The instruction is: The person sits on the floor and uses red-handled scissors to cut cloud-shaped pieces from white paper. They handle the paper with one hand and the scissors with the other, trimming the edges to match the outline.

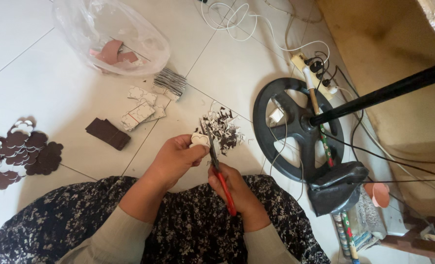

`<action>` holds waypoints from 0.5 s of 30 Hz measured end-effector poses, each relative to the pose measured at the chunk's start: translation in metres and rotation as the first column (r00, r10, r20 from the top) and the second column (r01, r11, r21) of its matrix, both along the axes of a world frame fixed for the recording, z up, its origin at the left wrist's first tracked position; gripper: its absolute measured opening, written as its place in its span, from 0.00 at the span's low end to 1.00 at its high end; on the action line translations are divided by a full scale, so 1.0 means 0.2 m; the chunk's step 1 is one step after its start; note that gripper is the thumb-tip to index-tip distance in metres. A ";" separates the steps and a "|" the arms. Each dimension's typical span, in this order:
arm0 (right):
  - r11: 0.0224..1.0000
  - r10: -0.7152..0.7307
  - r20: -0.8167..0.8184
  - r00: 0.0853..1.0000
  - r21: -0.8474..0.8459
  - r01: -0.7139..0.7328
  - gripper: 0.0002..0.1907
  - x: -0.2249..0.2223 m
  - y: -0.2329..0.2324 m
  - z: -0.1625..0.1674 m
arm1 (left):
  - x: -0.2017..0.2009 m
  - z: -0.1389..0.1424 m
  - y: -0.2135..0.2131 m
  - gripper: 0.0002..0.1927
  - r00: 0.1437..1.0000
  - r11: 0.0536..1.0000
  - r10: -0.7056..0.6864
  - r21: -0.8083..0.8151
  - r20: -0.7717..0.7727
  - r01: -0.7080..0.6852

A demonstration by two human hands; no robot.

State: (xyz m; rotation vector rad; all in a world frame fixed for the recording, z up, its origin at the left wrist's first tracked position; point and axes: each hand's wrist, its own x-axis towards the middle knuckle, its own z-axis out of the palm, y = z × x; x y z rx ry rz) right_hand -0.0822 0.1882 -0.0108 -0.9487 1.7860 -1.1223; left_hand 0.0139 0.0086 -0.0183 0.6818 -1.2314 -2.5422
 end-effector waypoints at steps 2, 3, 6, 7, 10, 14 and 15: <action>0.999 -0.026 0.014 1.000 0.032 0.025 0.24 -0.01 -0.01 -0.01 | 0.00 0.00 0.00 0.04 1.000 1.000 -0.002 -0.027 -0.004 0.002; 0.998 -0.040 0.023 0.999 0.051 0.039 0.24 0.00 0.00 -0.02 | 0.00 0.00 0.00 0.05 1.000 0.999 -0.005 -0.038 -0.005 0.005; 1.000 -0.028 -0.006 1.000 0.009 0.028 0.22 -0.01 0.00 -0.03 | 0.00 -0.01 0.00 0.06 1.000 0.998 0.007 -0.064 0.028 -0.005; 0.999 -0.037 -0.003 0.999 0.016 0.037 0.22 -0.01 0.00 -0.03 | 0.00 -0.01 0.00 0.05 0.999 0.998 0.001 -0.062 0.032 0.001; 0.998 -0.063 0.004 0.998 0.026 0.062 0.21 0.00 0.00 -0.03 | 0.00 0.00 0.00 0.04 1.000 1.000 0.001 -0.031 0.005 -0.001; 0.993 -0.120 -0.051 0.991 -0.016 0.119 0.20 0.00 -0.02 -0.05 | 0.00 0.02 0.00 0.03 0.999 0.997 0.026 0.080 -0.031 -0.024; 0.990 -0.139 -0.077 0.987 -0.024 0.138 0.20 0.01 -0.01 -0.05 | 0.00 0.02 0.02 0.03 1.000 0.993 0.027 0.117 -0.007 -0.026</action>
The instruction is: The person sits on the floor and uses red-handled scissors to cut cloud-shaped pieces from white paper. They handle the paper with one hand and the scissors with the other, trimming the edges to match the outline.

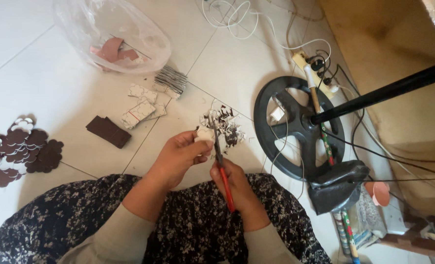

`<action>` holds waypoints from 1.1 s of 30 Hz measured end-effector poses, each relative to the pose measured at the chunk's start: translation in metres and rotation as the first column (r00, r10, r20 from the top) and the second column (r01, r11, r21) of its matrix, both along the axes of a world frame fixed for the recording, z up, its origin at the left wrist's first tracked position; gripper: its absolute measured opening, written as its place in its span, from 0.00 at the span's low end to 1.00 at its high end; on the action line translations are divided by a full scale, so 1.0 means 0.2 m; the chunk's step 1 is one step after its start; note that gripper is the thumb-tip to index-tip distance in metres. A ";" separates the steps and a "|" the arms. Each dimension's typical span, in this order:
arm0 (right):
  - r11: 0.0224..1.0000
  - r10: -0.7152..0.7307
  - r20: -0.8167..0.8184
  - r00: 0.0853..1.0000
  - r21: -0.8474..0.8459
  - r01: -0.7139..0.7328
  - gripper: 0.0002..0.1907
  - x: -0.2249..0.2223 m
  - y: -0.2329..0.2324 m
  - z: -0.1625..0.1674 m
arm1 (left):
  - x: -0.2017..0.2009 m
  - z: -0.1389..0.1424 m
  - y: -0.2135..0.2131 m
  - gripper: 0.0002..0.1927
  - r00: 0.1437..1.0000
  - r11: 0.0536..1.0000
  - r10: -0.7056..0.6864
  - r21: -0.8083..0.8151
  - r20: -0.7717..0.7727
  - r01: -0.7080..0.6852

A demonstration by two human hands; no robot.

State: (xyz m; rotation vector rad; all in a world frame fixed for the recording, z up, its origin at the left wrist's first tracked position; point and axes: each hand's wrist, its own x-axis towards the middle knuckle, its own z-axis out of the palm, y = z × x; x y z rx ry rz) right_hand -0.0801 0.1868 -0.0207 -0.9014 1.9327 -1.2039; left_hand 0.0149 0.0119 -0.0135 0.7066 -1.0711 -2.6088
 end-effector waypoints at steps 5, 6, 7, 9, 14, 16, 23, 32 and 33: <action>1.000 0.012 -0.013 1.000 0.006 -0.012 0.19 0.00 0.01 -0.01 | -0.02 -0.02 0.04 0.06 0.999 0.995 0.049 -0.083 0.015 -0.047; 1.000 0.028 -0.006 1.000 -0.004 -0.028 0.19 -0.01 0.01 -0.01 | -0.03 -0.03 0.04 0.07 0.999 0.991 0.051 -0.121 0.010 -0.049; 0.998 0.051 0.000 0.999 -0.027 -0.051 0.20 -0.02 0.01 -0.01 | -0.03 -0.04 0.04 0.07 0.999 0.990 0.042 -0.137 0.003 -0.041; 0.992 0.102 0.015 0.995 -0.073 -0.101 0.21 -0.02 0.02 0.00 | -0.03 -0.06 0.03 0.07 1.000 0.985 0.029 -0.168 -0.007 -0.029; 0.998 0.028 0.082 0.996 0.051 -0.032 0.23 -0.01 0.02 0.02 | -0.04 -0.07 0.05 0.06 0.999 0.986 0.037 -0.163 0.004 -0.036; 0.997 0.002 0.095 0.996 0.075 -0.009 0.24 -0.01 0.01 0.03 | -0.04 -0.07 0.05 0.06 0.999 0.985 0.038 -0.166 0.016 -0.035; 0.998 0.022 0.056 0.998 0.054 -0.026 0.24 -0.02 0.01 0.02 | -0.03 -0.05 0.04 0.06 0.999 0.987 0.047 -0.155 0.009 -0.045; 0.994 0.111 0.075 0.991 0.002 -0.111 0.22 -0.04 0.03 0.01 | 0.01 -0.03 -0.03 0.08 0.997 0.958 -0.059 -0.276 0.057 0.072; 0.991 0.137 0.089 0.987 -0.020 -0.136 0.23 -0.04 0.03 0.01 | 0.02 -0.03 -0.04 0.08 0.994 0.951 -0.081 -0.292 0.067 0.098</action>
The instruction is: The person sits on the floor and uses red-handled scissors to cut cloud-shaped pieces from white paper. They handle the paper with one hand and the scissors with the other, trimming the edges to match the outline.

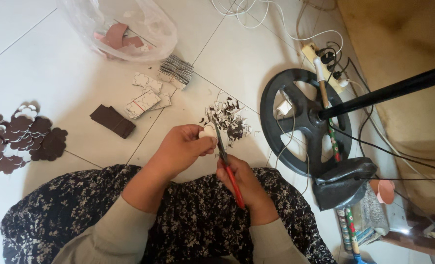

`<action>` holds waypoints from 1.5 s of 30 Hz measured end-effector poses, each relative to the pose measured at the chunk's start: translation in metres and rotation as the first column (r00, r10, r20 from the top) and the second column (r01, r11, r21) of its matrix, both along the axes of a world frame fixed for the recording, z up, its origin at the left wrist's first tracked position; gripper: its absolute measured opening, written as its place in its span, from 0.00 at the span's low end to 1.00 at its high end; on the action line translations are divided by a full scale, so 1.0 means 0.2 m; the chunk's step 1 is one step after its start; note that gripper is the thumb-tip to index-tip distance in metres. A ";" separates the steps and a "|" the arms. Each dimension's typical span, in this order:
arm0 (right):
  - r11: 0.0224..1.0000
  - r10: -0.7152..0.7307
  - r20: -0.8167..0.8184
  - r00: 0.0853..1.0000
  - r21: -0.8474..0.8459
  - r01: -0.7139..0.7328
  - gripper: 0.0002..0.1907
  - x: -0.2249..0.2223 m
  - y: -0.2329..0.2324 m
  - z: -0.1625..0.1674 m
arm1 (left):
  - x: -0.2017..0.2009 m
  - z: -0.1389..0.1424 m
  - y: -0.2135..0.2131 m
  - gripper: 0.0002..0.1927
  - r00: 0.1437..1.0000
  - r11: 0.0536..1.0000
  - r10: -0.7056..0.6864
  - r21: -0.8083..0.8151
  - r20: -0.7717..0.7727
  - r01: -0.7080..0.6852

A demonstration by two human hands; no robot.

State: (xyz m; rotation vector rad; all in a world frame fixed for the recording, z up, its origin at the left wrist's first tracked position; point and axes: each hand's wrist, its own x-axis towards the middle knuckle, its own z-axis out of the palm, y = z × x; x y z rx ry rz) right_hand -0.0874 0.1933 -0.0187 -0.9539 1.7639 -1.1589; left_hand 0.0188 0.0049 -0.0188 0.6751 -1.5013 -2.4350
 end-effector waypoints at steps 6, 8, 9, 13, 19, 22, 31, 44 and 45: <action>0.999 0.015 0.013 1.000 0.031 -0.015 0.24 0.00 0.01 0.01 | 0.01 0.02 -0.02 0.10 0.999 0.998 -0.037 -0.055 0.033 0.039; 1.000 0.021 0.032 0.999 0.018 -0.022 0.24 0.00 0.01 0.02 | 0.01 0.02 -0.02 0.10 0.999 0.998 -0.034 -0.044 0.041 0.036; 1.000 0.023 0.042 0.999 0.012 -0.023 0.25 0.00 0.01 0.03 | 0.02 0.03 -0.02 0.10 0.998 0.999 -0.035 -0.038 0.046 0.036; 0.999 0.035 0.057 0.998 0.025 -0.037 0.26 0.01 0.01 0.05 | 0.03 0.04 -0.04 0.10 0.997 0.998 -0.059 -0.034 0.058 0.061; 0.999 0.047 0.100 0.994 0.001 -0.047 0.27 0.02 0.00 0.06 | 0.03 0.04 -0.05 0.09 0.996 0.997 -0.080 0.009 0.030 0.080; 0.998 0.056 0.083 0.995 0.004 -0.057 0.28 0.01 0.01 0.06 | 0.03 0.04 -0.05 0.08 0.995 0.995 -0.093 0.032 0.023 0.092; 0.994 0.104 0.099 0.990 0.003 -0.105 0.23 0.01 0.01 0.06 | 0.06 0.04 -0.09 0.07 0.982 0.984 -0.164 0.085 0.097 0.156; 0.994 0.104 0.113 0.988 0.009 -0.105 0.23 0.01 0.01 0.07 | 0.08 0.10 -0.10 0.08 0.979 0.985 -0.148 0.111 0.141 0.133; 0.995 0.101 0.119 0.988 0.010 -0.103 0.23 0.01 0.02 0.07 | 0.08 0.10 -0.10 0.08 0.982 0.985 -0.144 0.119 0.125 0.129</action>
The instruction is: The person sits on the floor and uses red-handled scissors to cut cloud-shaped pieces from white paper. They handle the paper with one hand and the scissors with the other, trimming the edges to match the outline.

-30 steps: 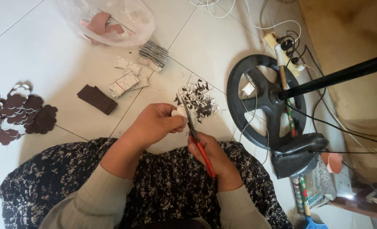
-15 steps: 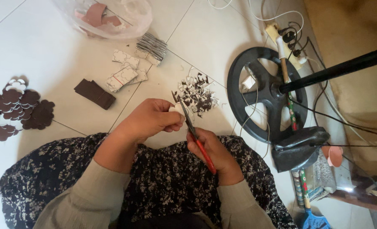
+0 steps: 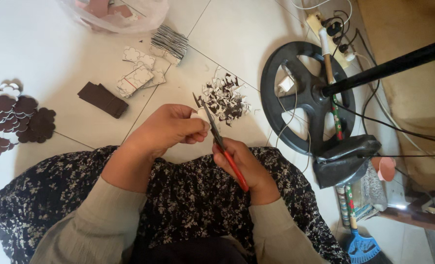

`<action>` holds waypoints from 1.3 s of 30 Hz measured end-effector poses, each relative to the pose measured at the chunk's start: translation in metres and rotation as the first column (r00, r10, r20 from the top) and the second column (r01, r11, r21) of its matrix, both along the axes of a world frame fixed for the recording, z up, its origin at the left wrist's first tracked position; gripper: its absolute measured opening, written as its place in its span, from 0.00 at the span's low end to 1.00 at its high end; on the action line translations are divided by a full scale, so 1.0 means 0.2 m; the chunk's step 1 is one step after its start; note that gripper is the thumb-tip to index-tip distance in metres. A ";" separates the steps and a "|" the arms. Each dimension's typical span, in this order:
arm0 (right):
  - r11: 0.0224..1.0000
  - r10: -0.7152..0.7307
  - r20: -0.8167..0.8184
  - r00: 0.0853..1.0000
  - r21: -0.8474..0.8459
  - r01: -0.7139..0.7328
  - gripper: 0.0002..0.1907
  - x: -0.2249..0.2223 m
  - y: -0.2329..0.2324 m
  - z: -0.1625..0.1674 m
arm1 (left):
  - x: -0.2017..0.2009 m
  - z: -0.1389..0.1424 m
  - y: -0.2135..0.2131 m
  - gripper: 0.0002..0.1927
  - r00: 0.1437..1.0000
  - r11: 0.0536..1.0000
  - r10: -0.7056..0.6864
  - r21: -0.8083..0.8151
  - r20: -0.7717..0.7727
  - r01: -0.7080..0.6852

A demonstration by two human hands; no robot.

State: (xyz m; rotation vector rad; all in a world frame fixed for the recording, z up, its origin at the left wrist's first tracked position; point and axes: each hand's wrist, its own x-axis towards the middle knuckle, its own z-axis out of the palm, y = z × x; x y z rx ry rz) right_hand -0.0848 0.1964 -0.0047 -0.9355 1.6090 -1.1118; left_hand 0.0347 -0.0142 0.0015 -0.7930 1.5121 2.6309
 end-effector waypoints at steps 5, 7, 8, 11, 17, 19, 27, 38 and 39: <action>1.000 -0.019 0.028 0.999 -0.014 0.019 0.25 0.00 -0.01 0.01 | -0.02 -0.02 0.02 0.06 0.994 0.994 0.096 -0.042 -0.051 -0.098; 0.999 -0.033 0.029 0.999 -0.010 0.034 0.27 0.01 -0.01 0.03 | -0.02 -0.03 0.03 0.07 0.979 0.989 0.138 -0.028 -0.147 -0.144; 0.999 -0.041 0.035 0.999 -0.006 0.042 0.28 0.01 -0.01 0.04 | -0.02 -0.03 0.04 0.07 0.974 0.989 0.146 -0.012 -0.175 -0.150; 0.998 -0.039 0.092 0.995 -0.044 0.043 0.30 0.02 -0.01 0.07 | -0.03 -0.03 0.06 0.09 0.971 0.987 0.156 0.070 -0.181 -0.145; 0.997 -0.034 0.133 0.991 -0.067 0.043 0.32 0.03 -0.02 0.09 | -0.03 -0.01 0.07 0.08 0.986 0.984 0.140 0.123 -0.095 -0.128; 0.997 -0.035 0.113 0.993 -0.066 0.042 0.32 0.02 -0.02 0.09 | -0.04 0.00 0.09 0.08 0.985 0.984 0.144 0.122 -0.091 -0.132; 0.993 -0.064 0.131 0.989 -0.090 0.076 0.33 0.01 -0.02 0.06 | -0.05 0.00 0.11 0.07 0.972 0.975 0.181 0.155 -0.147 -0.158; 0.990 -0.090 0.056 0.994 -0.105 0.096 0.34 0.00 -0.01 0.05 | -0.08 -0.03 0.16 0.07 0.966 0.961 0.187 0.238 -0.177 -0.142; 0.989 -0.097 0.058 0.994 -0.107 0.103 0.36 0.00 -0.01 0.05 | -0.08 -0.03 0.16 0.07 0.965 0.959 0.177 0.252 -0.193 -0.126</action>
